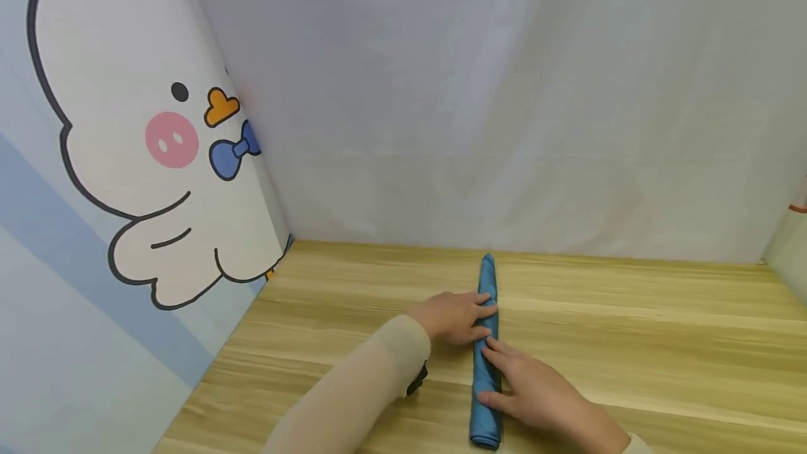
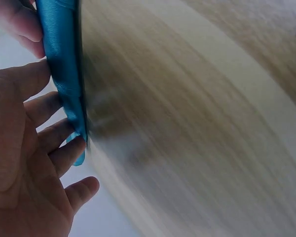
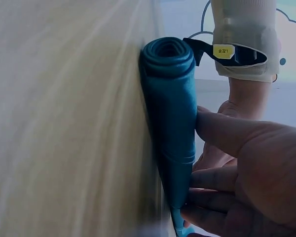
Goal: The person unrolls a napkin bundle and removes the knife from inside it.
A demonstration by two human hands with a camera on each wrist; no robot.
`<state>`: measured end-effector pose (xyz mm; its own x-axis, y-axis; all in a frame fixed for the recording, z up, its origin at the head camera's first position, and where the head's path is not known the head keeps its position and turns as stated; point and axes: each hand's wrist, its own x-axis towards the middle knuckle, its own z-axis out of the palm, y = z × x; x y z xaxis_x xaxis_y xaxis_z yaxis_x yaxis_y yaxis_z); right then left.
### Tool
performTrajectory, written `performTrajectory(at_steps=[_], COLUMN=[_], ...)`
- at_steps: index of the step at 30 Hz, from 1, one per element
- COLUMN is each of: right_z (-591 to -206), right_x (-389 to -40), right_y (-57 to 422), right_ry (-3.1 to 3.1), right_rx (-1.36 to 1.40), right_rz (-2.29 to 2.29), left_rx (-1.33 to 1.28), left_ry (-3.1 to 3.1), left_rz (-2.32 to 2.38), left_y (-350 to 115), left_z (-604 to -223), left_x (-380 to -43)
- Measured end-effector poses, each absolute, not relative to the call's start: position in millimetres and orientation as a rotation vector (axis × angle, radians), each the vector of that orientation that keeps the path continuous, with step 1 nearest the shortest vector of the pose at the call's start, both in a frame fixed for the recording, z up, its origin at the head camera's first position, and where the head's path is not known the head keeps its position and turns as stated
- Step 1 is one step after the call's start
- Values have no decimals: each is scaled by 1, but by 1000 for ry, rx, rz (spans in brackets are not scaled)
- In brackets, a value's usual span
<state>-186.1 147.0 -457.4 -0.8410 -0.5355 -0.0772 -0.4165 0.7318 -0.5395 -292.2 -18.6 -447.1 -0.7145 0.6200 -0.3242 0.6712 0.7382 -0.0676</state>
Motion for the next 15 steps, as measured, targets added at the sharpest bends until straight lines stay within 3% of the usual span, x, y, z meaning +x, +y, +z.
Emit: performTrajectory(at_steps=[15], right_z=[-452], right_x=[-177], right_y=[153], right_ry=[2659], right_rx=[-861], right_rz=[-708], left_rx=[1016], left_ry=[2662], left_rz=[-168], left_y=[-26], left_z=[-449], left_x=[-281])
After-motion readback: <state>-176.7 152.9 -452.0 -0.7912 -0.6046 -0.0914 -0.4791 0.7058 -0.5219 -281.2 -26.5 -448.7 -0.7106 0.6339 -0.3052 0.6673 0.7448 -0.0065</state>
